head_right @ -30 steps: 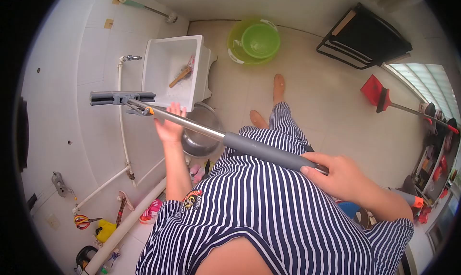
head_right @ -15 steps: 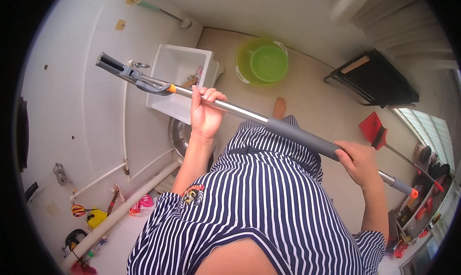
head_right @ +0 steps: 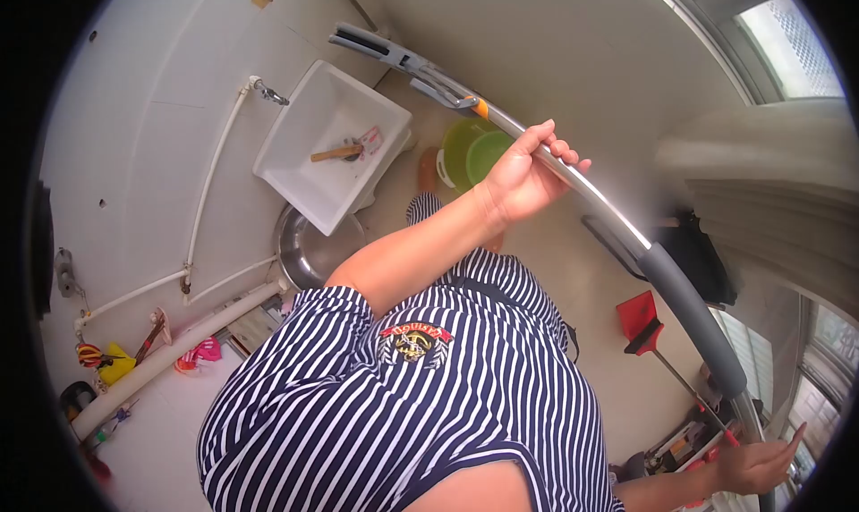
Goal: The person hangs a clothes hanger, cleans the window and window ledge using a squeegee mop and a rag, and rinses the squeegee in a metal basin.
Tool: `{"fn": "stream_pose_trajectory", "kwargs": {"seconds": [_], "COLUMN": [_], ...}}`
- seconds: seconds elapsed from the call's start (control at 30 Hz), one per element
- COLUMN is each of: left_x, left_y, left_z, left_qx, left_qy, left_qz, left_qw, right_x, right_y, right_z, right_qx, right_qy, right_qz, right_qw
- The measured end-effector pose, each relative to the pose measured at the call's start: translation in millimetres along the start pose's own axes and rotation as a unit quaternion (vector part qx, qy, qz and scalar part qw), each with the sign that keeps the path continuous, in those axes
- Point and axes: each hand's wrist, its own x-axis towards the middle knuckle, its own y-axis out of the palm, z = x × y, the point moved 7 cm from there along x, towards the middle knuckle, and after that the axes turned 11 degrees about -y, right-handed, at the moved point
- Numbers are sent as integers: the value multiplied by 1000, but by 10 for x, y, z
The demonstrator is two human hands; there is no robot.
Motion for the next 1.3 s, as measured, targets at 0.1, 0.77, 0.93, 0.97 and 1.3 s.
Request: {"fn": "stream_pose_trajectory", "kwargs": {"seconds": [0.1,0.77,0.93,0.97,1.3], "left_x": [105,258,151,154,-277], "left_y": [-162,-1070,-1269,-1326,-1755], "left_z": [-336,-3655,-4305,-4395,-4950], "left_qx": [-33,-198,-200,-237,-236], "left_qy": [-6,162,236,244,243], "left_qz": [-3,-209,-181,-172,-224], "left_qw": [999,944,934,924,914], "right_x": [774,4404,4526,4515,4264], "right_y": [-503,165,399,447,903], "right_z": [372,3556,5381,5747,7690], "right_qx": [-37,951,965,965,928], "right_qy": [-125,44,7,10,68], "right_qz": [-66,-33,27,38,266], "right_qw": [989,303,262,261,251]}}
